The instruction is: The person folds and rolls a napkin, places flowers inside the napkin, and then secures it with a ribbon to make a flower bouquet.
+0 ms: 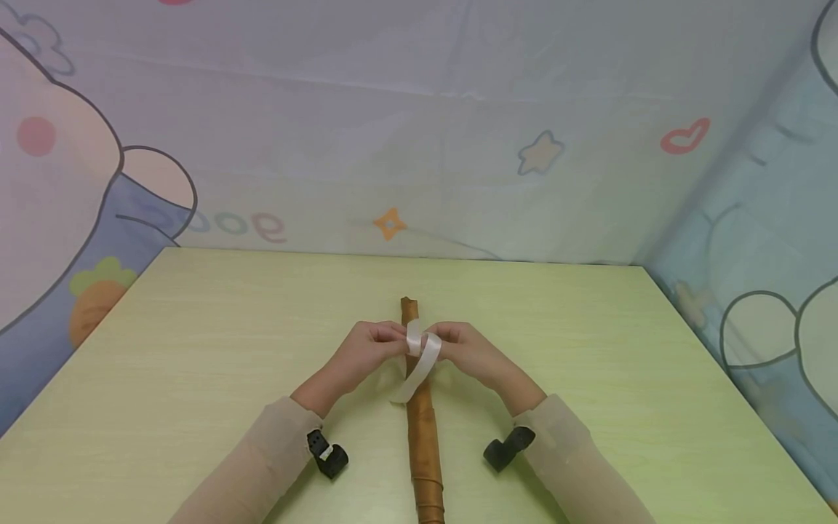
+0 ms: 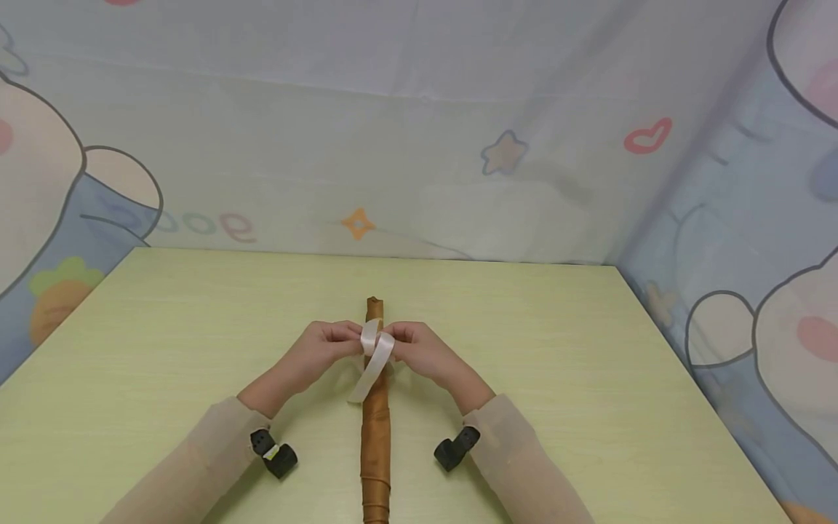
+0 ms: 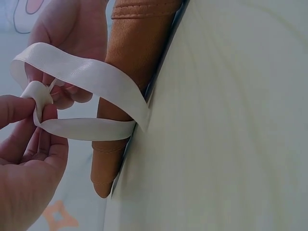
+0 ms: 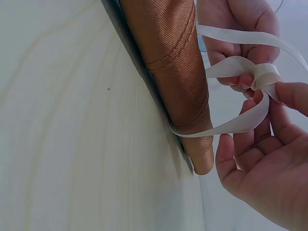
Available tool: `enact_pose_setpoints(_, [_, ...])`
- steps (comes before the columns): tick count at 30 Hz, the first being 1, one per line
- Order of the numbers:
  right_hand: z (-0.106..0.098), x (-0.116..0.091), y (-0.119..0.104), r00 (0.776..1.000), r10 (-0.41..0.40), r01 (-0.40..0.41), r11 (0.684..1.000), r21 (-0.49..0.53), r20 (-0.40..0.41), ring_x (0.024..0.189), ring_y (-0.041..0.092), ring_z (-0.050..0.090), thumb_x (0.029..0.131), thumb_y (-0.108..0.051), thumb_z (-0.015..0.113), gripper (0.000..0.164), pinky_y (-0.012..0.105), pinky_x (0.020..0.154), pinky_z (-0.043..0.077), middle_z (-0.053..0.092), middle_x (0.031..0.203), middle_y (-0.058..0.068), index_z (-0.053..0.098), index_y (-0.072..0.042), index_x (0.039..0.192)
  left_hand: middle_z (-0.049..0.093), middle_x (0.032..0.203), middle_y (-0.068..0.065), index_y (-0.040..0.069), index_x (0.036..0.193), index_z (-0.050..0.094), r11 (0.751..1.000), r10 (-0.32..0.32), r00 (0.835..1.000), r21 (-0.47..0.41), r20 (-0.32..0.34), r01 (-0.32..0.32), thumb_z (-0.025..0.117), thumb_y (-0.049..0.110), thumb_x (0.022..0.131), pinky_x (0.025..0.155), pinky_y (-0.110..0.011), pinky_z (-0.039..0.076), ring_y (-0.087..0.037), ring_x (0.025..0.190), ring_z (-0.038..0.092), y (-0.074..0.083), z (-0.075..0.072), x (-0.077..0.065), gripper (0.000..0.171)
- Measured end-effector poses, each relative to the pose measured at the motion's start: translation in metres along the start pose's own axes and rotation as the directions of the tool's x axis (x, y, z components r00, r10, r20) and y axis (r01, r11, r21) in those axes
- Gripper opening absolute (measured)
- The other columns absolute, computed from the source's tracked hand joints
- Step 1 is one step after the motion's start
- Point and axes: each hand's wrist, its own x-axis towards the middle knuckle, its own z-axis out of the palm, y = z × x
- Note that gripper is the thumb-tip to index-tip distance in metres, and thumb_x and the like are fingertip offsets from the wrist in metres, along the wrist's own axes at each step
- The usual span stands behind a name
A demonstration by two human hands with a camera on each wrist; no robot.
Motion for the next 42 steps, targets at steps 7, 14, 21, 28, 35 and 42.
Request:
enact_pose_setpoints(7, [-0.0002, -0.0005, 0.0012, 1.000, 0.010, -0.010, 1.000, -0.009, -0.002, 0.092, 0.015, 0.054, 0.096, -0.015, 0.057, 0.023, 0.039, 0.086, 0.045, 0.064, 0.095, -0.002, 0.065, 0.004, 0.106, 0.069, 0.103, -0.008, -0.010, 0.100, 0.071, 1.000, 0.004, 1.000, -0.029, 0.019, -0.003, 0.069, 0.001, 0.084, 0.086, -0.032, 0.050, -0.018, 0.102, 0.058, 0.0008, -0.0004, 0.0004, 0.020])
enact_pose_setpoints(14, [-0.0006, -0.0005, 0.0015, 1.000, 0.000, 0.000, 1.000, -0.025, 0.002, 0.090, 0.014, 0.055, 0.096, -0.014, 0.056, 0.025, 0.038, 0.084, 0.046, 0.065, 0.095, 0.000, 0.063, 0.007, 0.108, 0.071, 0.094, -0.006, -0.010, 0.104, 0.068, 0.999, -0.032, 0.999, -0.018, 0.002, 0.032, 0.068, -0.001, 0.084, 0.081, -0.033, 0.052, -0.011, 0.086, 0.062, 0.0030, -0.0010, -0.0002, 0.022])
enact_pose_setpoints(21, [-0.0004, -0.0007, 0.0010, 1.000, -0.002, 0.002, 1.000, -0.025, 0.007, 0.089, 0.013, 0.055, 0.097, -0.013, 0.054, 0.025, 0.039, 0.085, 0.047, 0.065, 0.096, 0.002, 0.062, 0.008, 0.109, 0.070, 0.092, -0.007, -0.011, 0.105, 0.064, 1.000, -0.009, 1.000, -0.012, 0.013, 0.009, 0.066, -0.004, 0.085, 0.081, -0.032, 0.052, -0.010, 0.084, 0.063, 0.0046, -0.0016, -0.0002, 0.021])
enact_pose_setpoints(28, [-0.0003, 0.0000, 0.0004, 1.000, 0.006, -0.006, 1.000, -0.027, 0.005, 0.095, 0.016, 0.054, 0.096, -0.020, 0.058, 0.027, 0.035, 0.087, 0.042, 0.066, 0.099, 0.006, 0.066, 0.003, 0.105, 0.067, 0.095, -0.009, -0.007, 0.102, 0.065, 1.000, 0.000, 1.000, 0.013, 0.020, 0.000, 0.066, 0.001, 0.088, 0.082, -0.033, 0.051, -0.012, 0.085, 0.064, 0.0045, -0.0008, -0.0003, 0.016])
enact_pose_setpoints(35, [0.0002, -0.0008, -0.0006, 1.000, 0.001, -0.001, 1.000, -0.008, 0.006, 0.095, 0.016, 0.054, 0.096, -0.018, 0.057, 0.026, 0.035, 0.086, 0.043, 0.066, 0.097, 0.002, 0.065, 0.004, 0.105, 0.064, 0.090, -0.004, -0.006, 0.101, 0.064, 1.000, -0.006, 1.000, -0.010, 0.016, 0.006, 0.066, -0.003, 0.085, 0.077, -0.028, 0.050, -0.012, 0.081, 0.060, 0.0016, -0.0004, 0.0022, 0.016])
enact_pose_setpoints(42, [0.0005, -0.0008, 0.0006, 1.000, 0.010, -0.010, 1.000, -0.011, 0.004, 0.094, 0.016, 0.054, 0.096, -0.020, 0.058, 0.026, 0.034, 0.086, 0.042, 0.065, 0.095, 0.001, 0.065, 0.004, 0.104, 0.064, 0.089, -0.004, -0.007, 0.102, 0.064, 1.000, 0.000, 1.000, -0.026, 0.006, 0.000, 0.068, -0.005, 0.083, 0.073, -0.025, 0.050, -0.013, 0.079, 0.058, 0.0035, -0.0014, 0.0006, 0.020])
